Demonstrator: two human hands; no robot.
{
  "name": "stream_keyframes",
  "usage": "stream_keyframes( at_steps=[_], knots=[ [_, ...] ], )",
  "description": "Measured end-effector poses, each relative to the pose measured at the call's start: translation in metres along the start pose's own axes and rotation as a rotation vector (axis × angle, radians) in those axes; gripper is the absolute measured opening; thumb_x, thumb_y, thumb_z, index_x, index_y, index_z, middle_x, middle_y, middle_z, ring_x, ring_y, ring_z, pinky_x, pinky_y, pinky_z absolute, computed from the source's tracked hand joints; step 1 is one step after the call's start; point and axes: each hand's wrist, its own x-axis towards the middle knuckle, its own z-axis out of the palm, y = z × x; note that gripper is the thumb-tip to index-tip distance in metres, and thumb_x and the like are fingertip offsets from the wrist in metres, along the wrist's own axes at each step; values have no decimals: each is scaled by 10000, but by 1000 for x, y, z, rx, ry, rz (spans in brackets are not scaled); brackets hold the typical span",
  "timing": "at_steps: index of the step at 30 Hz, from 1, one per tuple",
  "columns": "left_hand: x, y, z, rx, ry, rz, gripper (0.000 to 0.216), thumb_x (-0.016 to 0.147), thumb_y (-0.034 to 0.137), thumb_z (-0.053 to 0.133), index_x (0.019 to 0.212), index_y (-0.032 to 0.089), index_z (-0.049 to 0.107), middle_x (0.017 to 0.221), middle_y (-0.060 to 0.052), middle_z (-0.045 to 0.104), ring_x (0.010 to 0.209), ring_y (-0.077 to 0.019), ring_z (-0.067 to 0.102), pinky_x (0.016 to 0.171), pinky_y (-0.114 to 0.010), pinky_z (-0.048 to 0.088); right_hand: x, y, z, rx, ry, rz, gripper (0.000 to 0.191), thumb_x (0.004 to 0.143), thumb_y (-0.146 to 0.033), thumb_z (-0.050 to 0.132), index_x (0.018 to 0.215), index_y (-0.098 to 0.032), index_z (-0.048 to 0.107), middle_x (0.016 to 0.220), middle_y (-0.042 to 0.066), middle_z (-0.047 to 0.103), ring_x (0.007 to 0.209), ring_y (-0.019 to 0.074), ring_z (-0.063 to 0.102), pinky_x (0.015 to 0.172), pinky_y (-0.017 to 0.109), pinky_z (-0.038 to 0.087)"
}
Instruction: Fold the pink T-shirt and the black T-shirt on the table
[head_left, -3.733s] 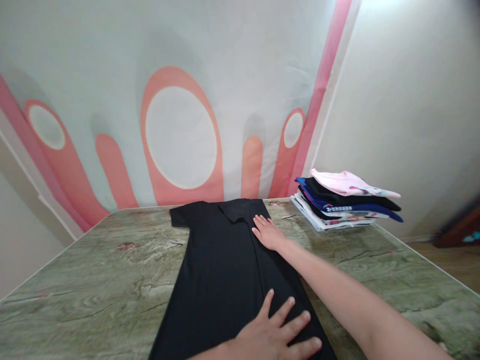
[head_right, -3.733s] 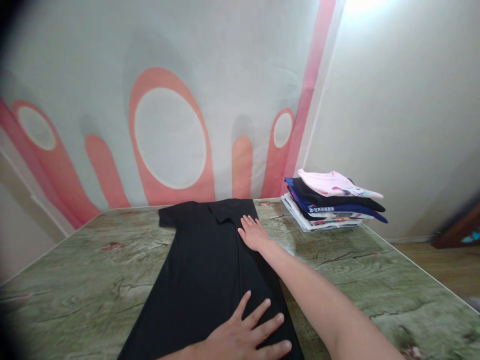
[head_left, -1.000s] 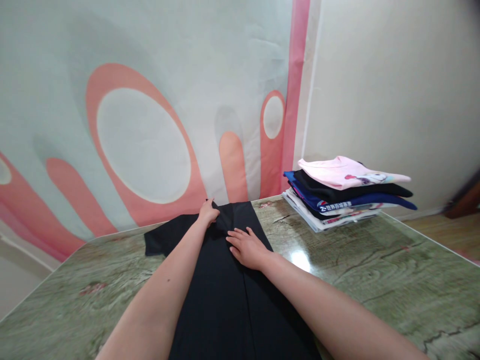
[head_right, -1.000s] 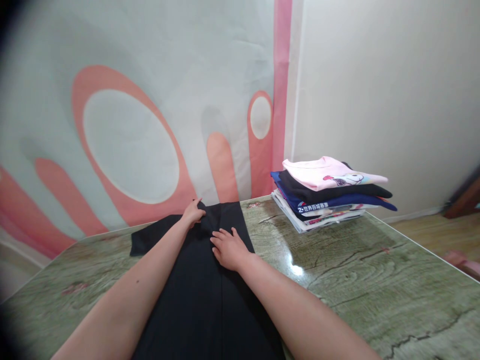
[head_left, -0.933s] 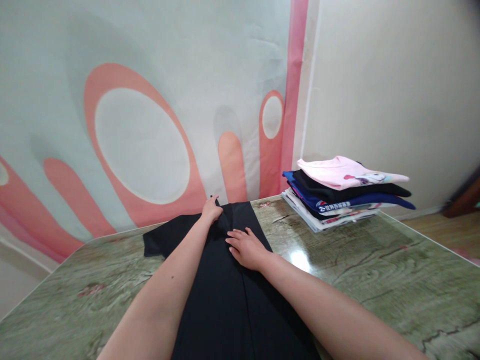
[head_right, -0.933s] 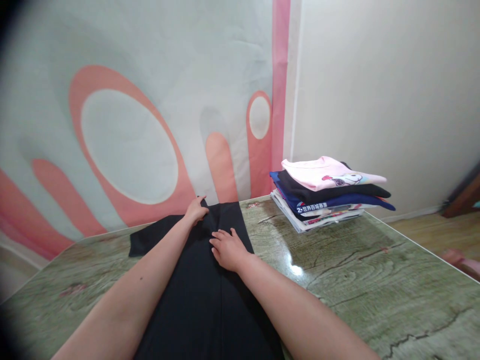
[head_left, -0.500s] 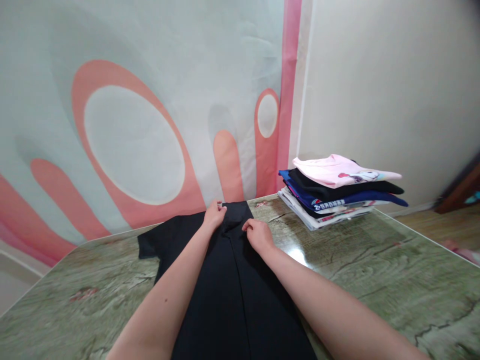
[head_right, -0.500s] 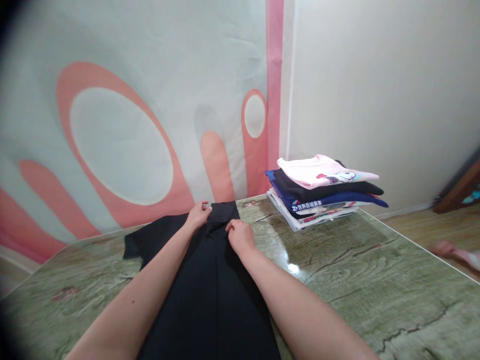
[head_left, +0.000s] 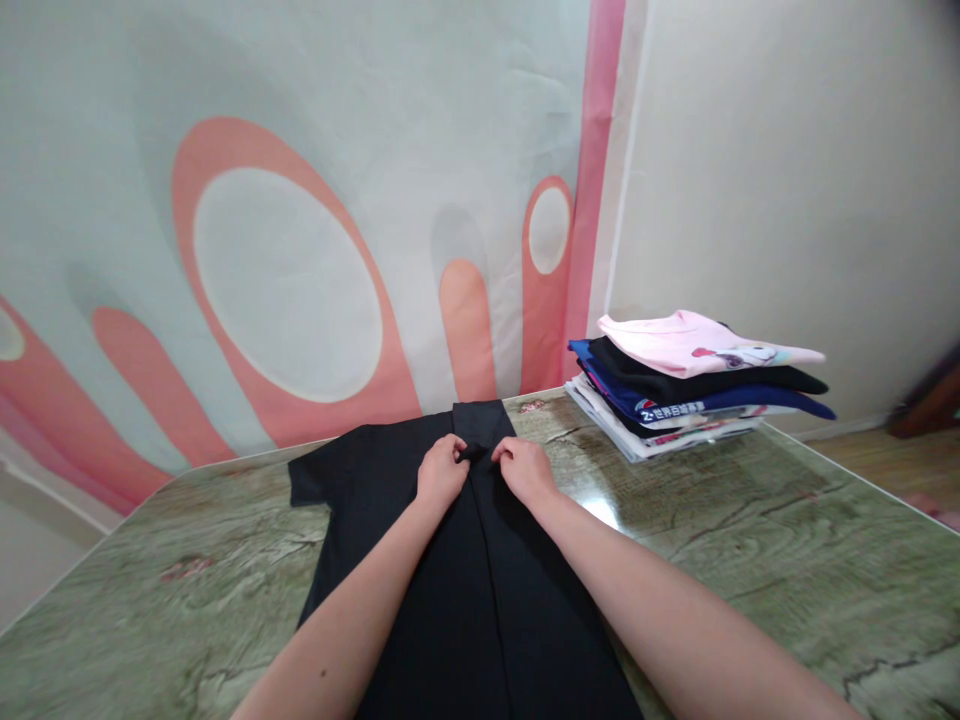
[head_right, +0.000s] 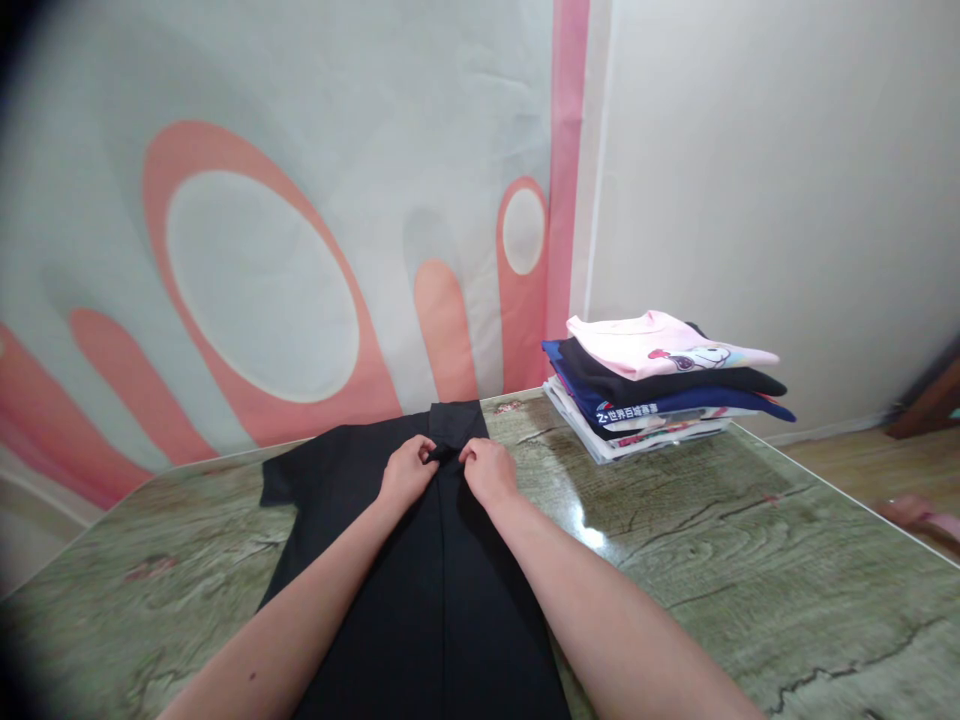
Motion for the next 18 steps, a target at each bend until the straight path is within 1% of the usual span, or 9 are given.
stream_keyframes(
  at_steps=[4,6,10,13,14,16,18],
  knots=[
    [-10,7,-7,101,50,182,222,780,110,522,925,245,622,927,-15,562,902,-162,553,744,-244,428,0,1,0,6,0,-6,285,752,-69,472,713,-233,701,813,-11,702,776,141,621,726,226,417],
    [-12,7,-11,176,37,279,273,805,110,488,975,249,651,949,-36,558,918,-179,544,746,-256,439,0,1,0,0,-3,-4,283,755,-73,471,715,-234,701,809,-11,701,772,145,621,714,230,418],
    [-14,5,-21,289,-106,422,409,828,78,435,1087,273,684,962,-68,573,935,-207,527,791,-291,448,0,2,1,-20,-13,-4,280,765,-75,470,721,-231,698,815,-6,696,781,152,618,715,239,424],
    [-12,2,-31,297,-223,468,452,833,66,432,1148,285,671,989,-77,592,937,-210,527,818,-300,451,-1,2,0,-38,-9,-32,283,772,-64,462,769,-222,696,858,6,690,818,157,608,757,251,433],
    [-10,0,-34,285,-254,475,451,832,67,439,1149,289,671,996,-76,600,937,-209,530,820,-300,452,-1,1,0,-44,6,-61,293,768,-52,460,816,-218,697,896,12,689,856,162,600,784,259,433],
    [-8,-3,-39,258,-293,499,442,832,71,451,1136,299,679,1005,-66,618,947,-206,539,829,-298,451,-3,-1,-2,-51,26,-169,353,751,-20,457,941,-207,690,995,26,681,958,173,566,851,274,421],
    [-5,-7,-42,236,-312,532,436,830,73,456,1115,305,689,1011,-54,637,961,-202,550,842,-297,450,-5,-4,-3,-58,-11,-313,422,746,3,451,1042,-199,673,1079,31,667,1041,180,523,900,286,401]
  ],
)
